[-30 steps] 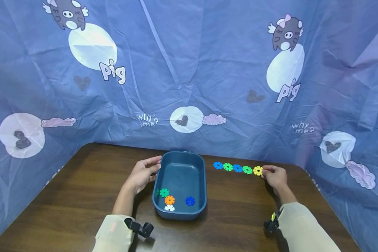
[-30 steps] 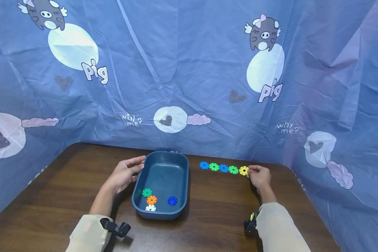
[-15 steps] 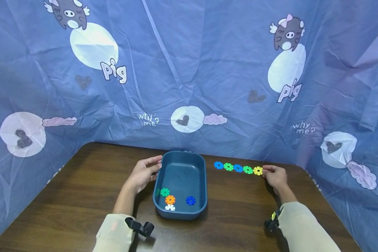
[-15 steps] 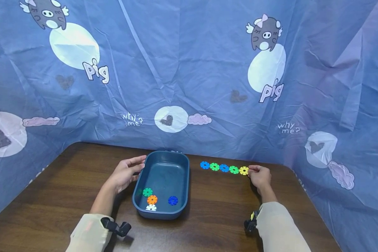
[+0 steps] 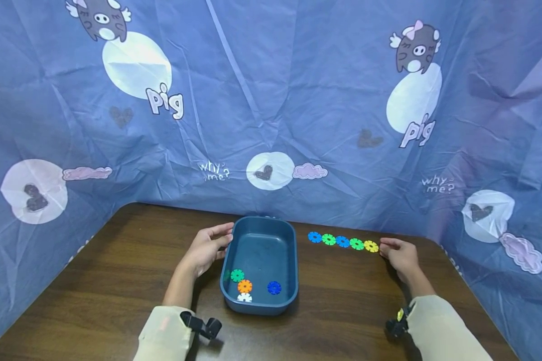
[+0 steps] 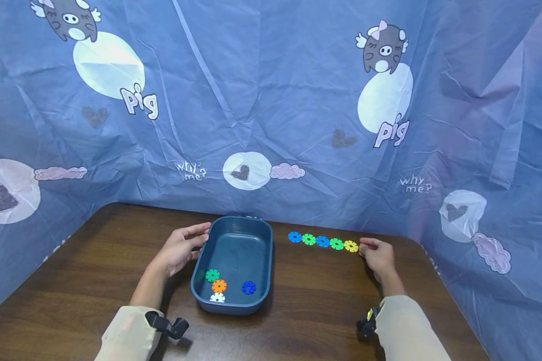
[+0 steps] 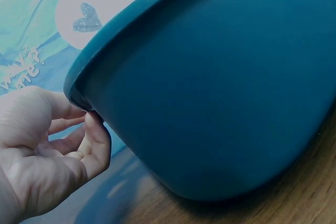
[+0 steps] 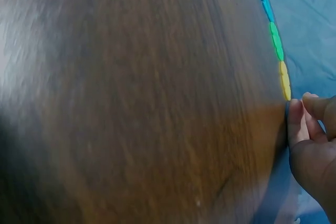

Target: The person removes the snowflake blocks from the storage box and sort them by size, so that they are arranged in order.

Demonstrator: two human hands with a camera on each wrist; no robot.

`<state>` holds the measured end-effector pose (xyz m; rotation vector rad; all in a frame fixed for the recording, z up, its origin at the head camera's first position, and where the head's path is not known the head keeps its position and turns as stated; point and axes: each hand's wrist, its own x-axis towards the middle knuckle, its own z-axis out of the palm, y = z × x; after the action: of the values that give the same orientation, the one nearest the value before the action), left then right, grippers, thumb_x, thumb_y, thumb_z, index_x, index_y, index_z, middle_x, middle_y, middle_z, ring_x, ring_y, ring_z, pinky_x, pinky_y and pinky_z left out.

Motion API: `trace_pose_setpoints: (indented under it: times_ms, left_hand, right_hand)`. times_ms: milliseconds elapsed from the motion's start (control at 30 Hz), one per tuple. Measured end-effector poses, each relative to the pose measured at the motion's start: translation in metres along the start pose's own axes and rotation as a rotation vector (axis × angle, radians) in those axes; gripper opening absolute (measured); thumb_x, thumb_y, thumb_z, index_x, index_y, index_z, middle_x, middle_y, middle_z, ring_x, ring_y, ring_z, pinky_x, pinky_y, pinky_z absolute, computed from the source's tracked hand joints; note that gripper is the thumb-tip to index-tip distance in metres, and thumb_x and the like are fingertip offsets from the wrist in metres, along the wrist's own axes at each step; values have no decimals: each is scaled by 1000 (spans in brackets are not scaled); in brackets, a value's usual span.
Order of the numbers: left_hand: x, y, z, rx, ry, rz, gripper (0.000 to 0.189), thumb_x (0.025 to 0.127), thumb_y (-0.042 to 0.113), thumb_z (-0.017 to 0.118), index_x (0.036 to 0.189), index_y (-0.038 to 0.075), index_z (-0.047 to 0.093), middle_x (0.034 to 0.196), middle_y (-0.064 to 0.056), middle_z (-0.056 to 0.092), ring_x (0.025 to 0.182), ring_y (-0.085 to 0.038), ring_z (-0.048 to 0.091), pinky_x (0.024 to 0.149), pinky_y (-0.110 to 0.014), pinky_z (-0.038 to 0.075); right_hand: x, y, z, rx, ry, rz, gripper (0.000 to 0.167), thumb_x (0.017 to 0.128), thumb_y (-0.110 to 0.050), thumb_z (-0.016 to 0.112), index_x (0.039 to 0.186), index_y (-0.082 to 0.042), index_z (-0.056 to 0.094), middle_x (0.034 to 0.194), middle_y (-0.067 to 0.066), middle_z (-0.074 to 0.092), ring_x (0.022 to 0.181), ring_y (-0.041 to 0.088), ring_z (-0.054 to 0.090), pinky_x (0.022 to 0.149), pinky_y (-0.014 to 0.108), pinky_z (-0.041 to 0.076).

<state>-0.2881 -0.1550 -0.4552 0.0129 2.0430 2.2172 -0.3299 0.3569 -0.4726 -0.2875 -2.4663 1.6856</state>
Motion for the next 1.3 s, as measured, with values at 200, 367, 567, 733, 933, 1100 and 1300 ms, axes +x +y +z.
trace_pose_setpoints:
  times_ms: [200, 367, 567, 733, 933, 1100, 1300]
  left_hand:
    - [0, -1, 0, -5, -8, 10, 45, 103, 4, 56, 148, -2, 49, 138, -20, 50, 104, -17, 57, 76, -25, 55]
    - [0, -1, 1, -17, -8, 13, 46, 103, 2, 56, 148, -3, 49, 136, -19, 51, 102, -14, 57, 74, -23, 54]
    - [0, -2, 1, -12, -4, 11, 46, 103, 2, 56, 148, -3, 49, 137, -20, 51, 104, -15, 57, 74, -23, 54]
    - [0, -2, 1, -10, -8, 17, 46, 103, 2, 56, 148, -3, 49, 138, -21, 50, 105, -15, 57, 75, -24, 54]
    - [1, -3, 0, -5, -8, 5, 45, 103, 3, 56, 148, -1, 50, 138, -20, 50, 106, -16, 57, 76, -24, 55]
    - [1, -3, 0, -4, -15, 11, 46, 104, 4, 56, 148, -2, 49, 139, -20, 50, 105, -15, 57, 76, -25, 55]
    - [2, -4, 0, -7, -11, 11, 46, 104, 4, 56, 149, -1, 49, 139, -20, 51, 102, -13, 58, 76, -24, 55]
  right_hand:
    - [-3, -6, -4, 26, -72, -30, 38, 99, 11, 54, 136, 21, 50, 112, 19, 70, 88, 1, 67, 81, 22, 58]
    - [-7, -16, 1, 18, -134, -91, 37, 100, 10, 53, 136, 21, 50, 121, 30, 64, 94, 7, 68, 86, 27, 58]
    - [-12, -34, 16, -18, -220, -202, 35, 99, 7, 58, 132, 20, 54, 117, 32, 65, 94, 13, 71, 86, 32, 59]
    - [-20, -52, 35, -61, -274, -279, 31, 98, 2, 64, 126, 16, 61, 114, 33, 66, 93, 20, 72, 81, 30, 60]
    - [-34, -74, 60, -123, -344, -349, 24, 97, -1, 68, 119, 10, 68, 109, 30, 69, 92, 30, 71, 78, 35, 61]
    - [-47, -92, 82, -194, -407, -434, 22, 95, -3, 71, 114, 6, 71, 100, 18, 74, 86, 31, 70, 74, 38, 59]
    - [-67, -118, 106, -260, -482, -540, 20, 95, -7, 73, 114, -1, 73, 95, 6, 74, 89, 20, 68, 81, 38, 56]
